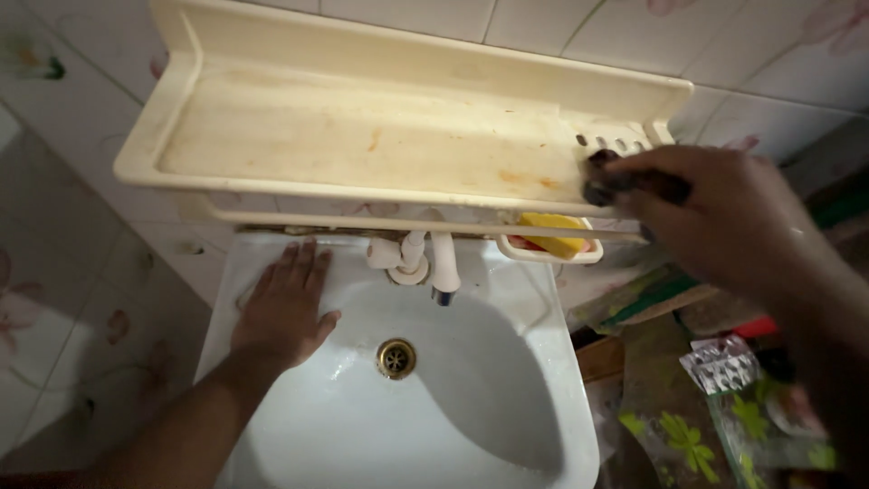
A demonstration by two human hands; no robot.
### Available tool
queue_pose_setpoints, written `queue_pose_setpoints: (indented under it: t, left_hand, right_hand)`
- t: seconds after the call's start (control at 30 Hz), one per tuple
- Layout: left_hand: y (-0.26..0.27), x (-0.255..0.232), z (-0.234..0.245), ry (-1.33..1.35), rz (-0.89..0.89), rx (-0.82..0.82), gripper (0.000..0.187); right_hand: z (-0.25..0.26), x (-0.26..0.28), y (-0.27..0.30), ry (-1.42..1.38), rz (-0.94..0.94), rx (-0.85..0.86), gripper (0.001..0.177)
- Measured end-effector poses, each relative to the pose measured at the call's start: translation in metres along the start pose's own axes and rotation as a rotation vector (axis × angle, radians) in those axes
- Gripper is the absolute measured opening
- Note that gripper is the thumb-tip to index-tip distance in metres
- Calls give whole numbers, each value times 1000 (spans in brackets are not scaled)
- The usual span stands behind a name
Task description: The person clears toiletries from a wall-mounted shelf above a bathroom sink, placing them on a nearby table. They then wet a cloth, apply soap, and scrub the sink basin and the shelf. Finally, they rinse the cloth and their hands under running water.
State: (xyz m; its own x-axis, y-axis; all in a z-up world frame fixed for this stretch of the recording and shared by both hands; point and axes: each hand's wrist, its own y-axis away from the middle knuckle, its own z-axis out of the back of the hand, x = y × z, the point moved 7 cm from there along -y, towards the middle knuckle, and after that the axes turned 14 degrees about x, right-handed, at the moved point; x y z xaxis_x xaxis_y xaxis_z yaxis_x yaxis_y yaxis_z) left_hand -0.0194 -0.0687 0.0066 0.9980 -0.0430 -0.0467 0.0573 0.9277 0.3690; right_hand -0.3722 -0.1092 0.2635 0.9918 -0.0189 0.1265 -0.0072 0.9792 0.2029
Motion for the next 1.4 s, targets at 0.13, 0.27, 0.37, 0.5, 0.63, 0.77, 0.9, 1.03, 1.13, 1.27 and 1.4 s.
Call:
queue_pose_setpoints:
  t: [0.13, 0.27, 0.37, 0.5, 0.63, 0.77, 0.9, 1.03, 1.13, 1.27, 1.4]
  left_hand:
    - [-4, -6, -3, -43, 46, -32, 95]
    - [4, -12, -8, -35, 61, -133, 92]
    - [4, -14, -9, -38, 53, -204, 94]
    - [-6, -10, -27, 104, 136, -198, 96]
    - [-10, -42, -32, 242, 43, -363, 86]
    - [-5, -69, -34, 547, -1, -424, 76]
    - [15, -90, -23, 721, -78, -554, 67]
    - [31, -111, -33, 805, -61, -383, 61]
    - [45, -127, -54, 804, -36, -125, 56]
    - [61, -144, -83, 725, -7, 130, 66]
    - [66, -142, -107, 770, 20, 150, 67]
  right_hand:
    - [10, -1, -21, -32, 209, -92, 32]
    - [26, 51, -46, 44, 499, -256, 30]
    - [29, 51, -38, -7, 467, -221, 31]
    - [10, 9, -22, -9, 190, 57, 36]
    - [9, 3, -44, -75, 284, -7, 33]
    - [21, 33, -55, -47, 551, -181, 30]
    - [7, 10, -34, 9, 366, 35, 23]
    - [4, -14, -24, 20, 281, 111, 31]
    - [13, 6, -47, 68, 386, 28, 30]
    - [25, 34, -61, -39, 542, -112, 30]
    - [10, 18, -30, -14, 493, -17, 33]
